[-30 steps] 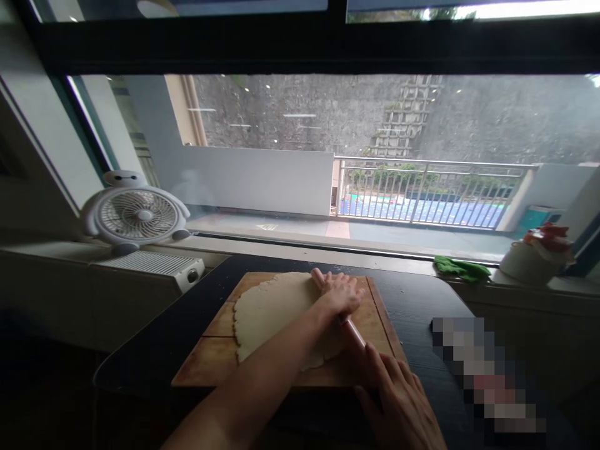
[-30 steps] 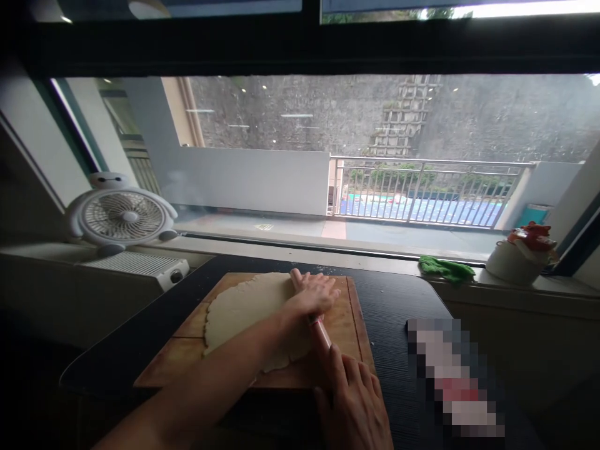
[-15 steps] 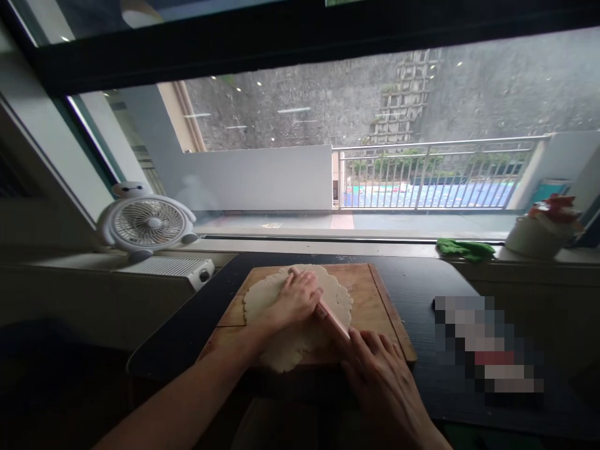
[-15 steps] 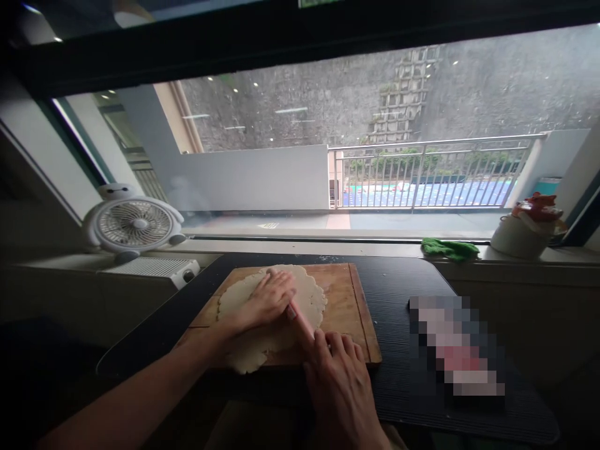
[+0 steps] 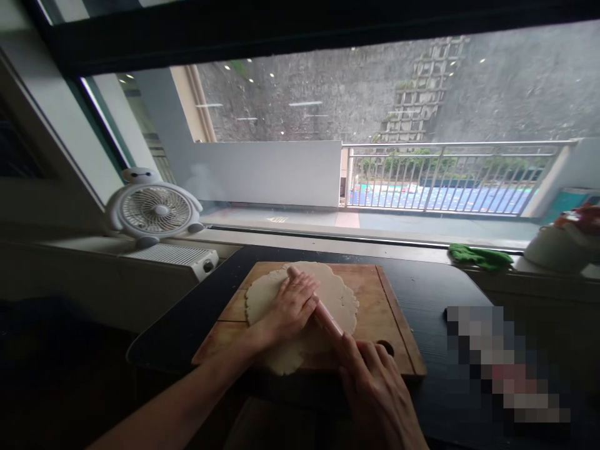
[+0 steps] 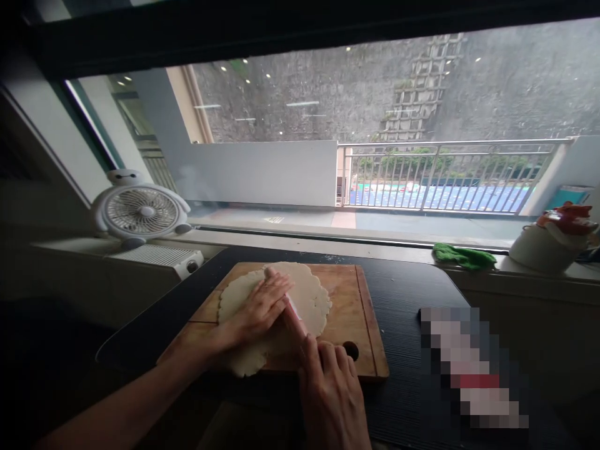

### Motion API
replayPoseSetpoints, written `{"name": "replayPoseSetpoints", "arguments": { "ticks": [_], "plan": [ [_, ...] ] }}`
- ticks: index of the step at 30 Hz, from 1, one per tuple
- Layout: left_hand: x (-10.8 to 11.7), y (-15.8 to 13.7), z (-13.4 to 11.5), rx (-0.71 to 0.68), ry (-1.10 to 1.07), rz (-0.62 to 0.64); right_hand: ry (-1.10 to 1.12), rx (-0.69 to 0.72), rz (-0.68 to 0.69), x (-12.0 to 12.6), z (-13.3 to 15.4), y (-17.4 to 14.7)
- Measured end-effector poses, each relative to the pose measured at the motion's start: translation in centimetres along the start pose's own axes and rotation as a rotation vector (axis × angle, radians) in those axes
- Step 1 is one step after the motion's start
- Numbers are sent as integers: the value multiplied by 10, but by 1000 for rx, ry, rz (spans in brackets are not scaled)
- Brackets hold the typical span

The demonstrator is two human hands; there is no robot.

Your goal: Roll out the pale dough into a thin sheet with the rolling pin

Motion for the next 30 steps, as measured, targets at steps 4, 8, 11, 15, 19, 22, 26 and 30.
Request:
{"name": "replayPoseSetpoints", "arguments": {
  "ticks": [4, 8, 11, 15, 19, 22, 26, 30],
  "plan": [
    [7, -5, 5, -7, 27, 1, -17, -15, 24, 7, -3, 5],
    [-10, 54, -13, -22, 23, -6, -54, -57, 34, 1, -32, 12],
    [-14, 85, -22, -9, 10, -124, -72, -96, -8, -5, -54, 17],
    [-1, 66, -9, -36, 24, -284, -24, -50, 1, -11, -55, 31],
    [37, 12, 36, -34, 143, -320, 88, 116, 134, -14, -18, 74],
    [76, -22, 79, 72, 304, -353, 136, 195, 196, -26, 15, 126],
    [100, -47, 106, 170, 431, -390, 120, 147, 200, -52, 43, 188],
    [91, -59, 87, 150, 413, -376, 80, 106, 167, -59, 54, 191]
  ]
}}
Point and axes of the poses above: each hand's wrist, its own y-axis towards the middle knuckle, its own x-axis out of the back of the hand, z = x × y, the point moved 9 cm from there along y, towards the middle knuckle, and after that the axes turned 15 degrees about -y, right-handed, at the moved point
